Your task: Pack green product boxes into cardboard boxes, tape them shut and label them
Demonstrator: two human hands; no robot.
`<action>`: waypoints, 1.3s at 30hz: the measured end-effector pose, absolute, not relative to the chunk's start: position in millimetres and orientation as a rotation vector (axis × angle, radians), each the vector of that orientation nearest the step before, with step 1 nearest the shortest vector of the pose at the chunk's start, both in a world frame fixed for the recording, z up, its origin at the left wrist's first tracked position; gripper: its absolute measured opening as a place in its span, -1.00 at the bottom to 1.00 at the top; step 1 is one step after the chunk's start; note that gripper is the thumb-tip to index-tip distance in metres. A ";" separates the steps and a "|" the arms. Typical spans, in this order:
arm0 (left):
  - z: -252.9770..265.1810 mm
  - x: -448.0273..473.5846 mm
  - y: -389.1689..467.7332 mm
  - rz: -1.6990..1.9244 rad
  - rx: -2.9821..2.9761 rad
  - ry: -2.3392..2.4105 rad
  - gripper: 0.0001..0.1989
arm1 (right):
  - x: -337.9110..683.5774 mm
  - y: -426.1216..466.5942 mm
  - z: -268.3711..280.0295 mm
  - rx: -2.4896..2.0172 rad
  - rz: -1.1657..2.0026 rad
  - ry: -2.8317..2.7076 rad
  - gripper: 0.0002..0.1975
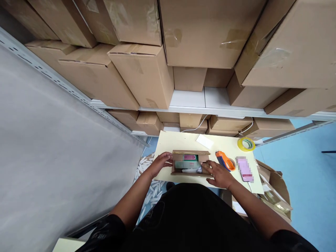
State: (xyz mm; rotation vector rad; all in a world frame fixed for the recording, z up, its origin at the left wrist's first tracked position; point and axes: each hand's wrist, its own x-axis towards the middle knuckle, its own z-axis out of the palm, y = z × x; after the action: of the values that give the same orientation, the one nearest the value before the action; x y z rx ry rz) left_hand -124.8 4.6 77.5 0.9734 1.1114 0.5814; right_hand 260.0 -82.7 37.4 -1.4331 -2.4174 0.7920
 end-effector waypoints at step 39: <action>32.3 -75.4 -30.5 0.543 2.489 1.377 -0.79 | 229.7 -92.5 -2.9 -1.783 0.567 -1.817 -0.45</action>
State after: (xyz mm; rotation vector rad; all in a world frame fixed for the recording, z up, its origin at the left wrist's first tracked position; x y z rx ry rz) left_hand -75.4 -30.5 32.3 2.4890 1.3766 0.5430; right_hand 229.7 -92.5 -2.9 -1.7831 -1.8171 0.5670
